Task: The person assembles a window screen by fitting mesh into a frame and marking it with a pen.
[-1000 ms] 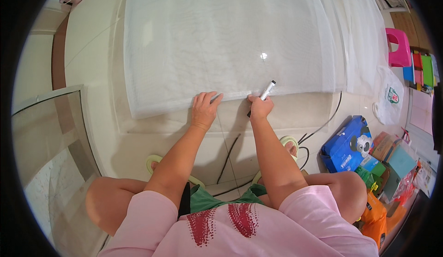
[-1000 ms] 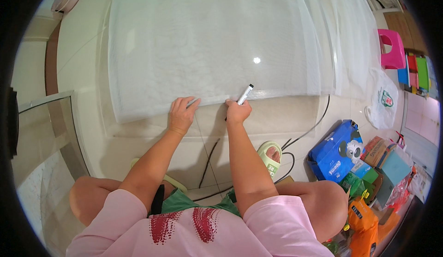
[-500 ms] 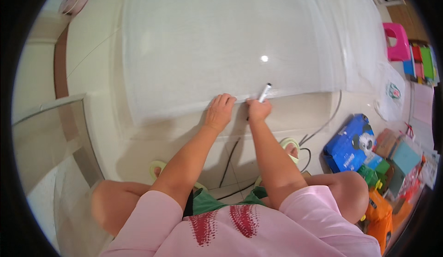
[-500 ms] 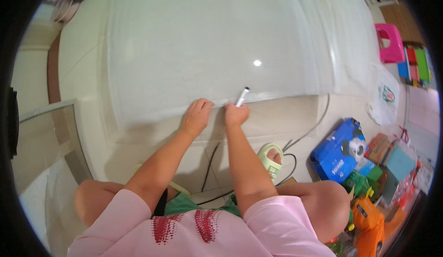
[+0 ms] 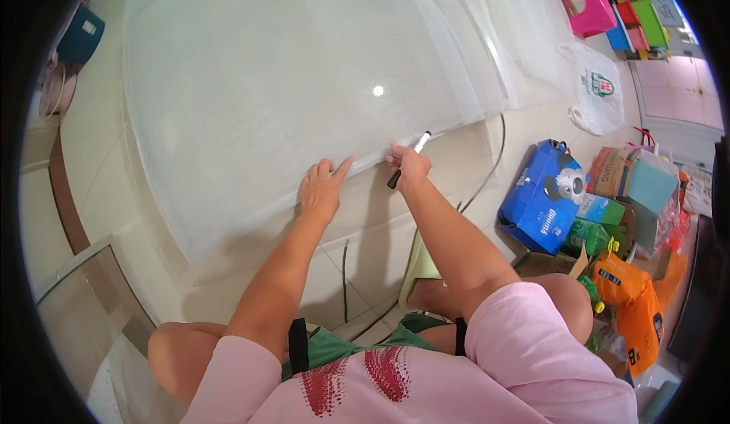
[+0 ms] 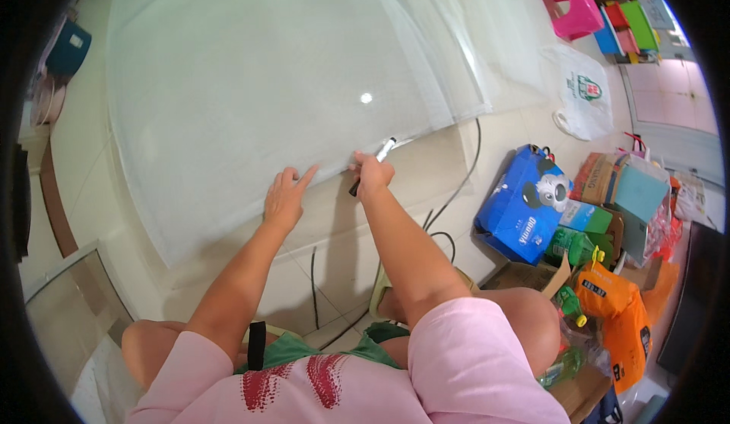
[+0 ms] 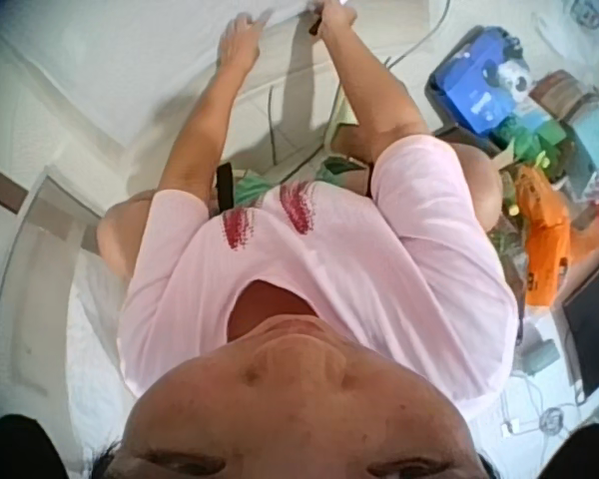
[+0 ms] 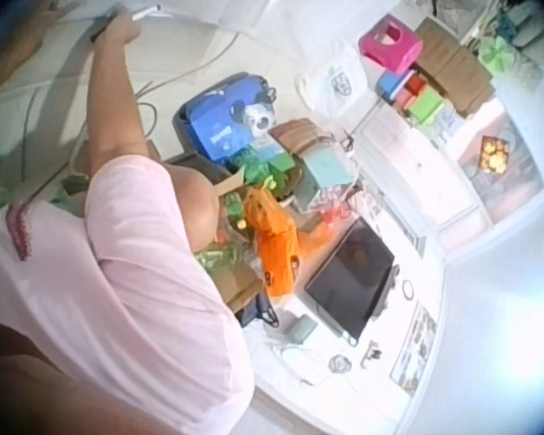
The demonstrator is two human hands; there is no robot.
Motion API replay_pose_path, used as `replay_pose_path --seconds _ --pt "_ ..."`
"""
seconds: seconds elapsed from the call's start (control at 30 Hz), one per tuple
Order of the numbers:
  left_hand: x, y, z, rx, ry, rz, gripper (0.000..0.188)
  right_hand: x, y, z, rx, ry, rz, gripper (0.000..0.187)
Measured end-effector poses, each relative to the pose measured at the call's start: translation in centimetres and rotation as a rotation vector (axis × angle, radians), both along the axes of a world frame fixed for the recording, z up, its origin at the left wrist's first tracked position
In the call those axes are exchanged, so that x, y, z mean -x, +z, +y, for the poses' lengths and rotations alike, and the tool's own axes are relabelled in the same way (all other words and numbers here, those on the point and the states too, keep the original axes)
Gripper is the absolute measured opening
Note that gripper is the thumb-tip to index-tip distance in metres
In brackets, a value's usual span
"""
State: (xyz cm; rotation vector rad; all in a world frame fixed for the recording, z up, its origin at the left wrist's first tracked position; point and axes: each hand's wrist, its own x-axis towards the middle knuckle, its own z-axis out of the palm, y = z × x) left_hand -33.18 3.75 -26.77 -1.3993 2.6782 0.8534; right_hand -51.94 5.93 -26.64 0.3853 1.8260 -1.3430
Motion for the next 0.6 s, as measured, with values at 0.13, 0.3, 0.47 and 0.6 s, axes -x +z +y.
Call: replay_pose_path --seconds 0.13,0.3,0.47,0.6 --pt "1.7 -0.5 0.0 0.005 -0.011 -0.057 0.072 3.9 0.8 0.4 -0.044 0.233 -0.092 0.021" --pt "5.0 -0.5 -1.5 0.067 -0.084 -0.071 0.045 9.7 3.5 1.4 -0.083 0.621 -0.073 0.025" --pt "6.9 1.5 -1.5 0.092 -0.178 -0.212 0.038 12.2 3.0 1.4 -0.033 1.036 0.277 0.020" --pt "6.9 1.7 -1.8 0.157 -0.304 -0.335 0.039 11.2 0.7 0.4 0.357 1.359 0.710 0.020"
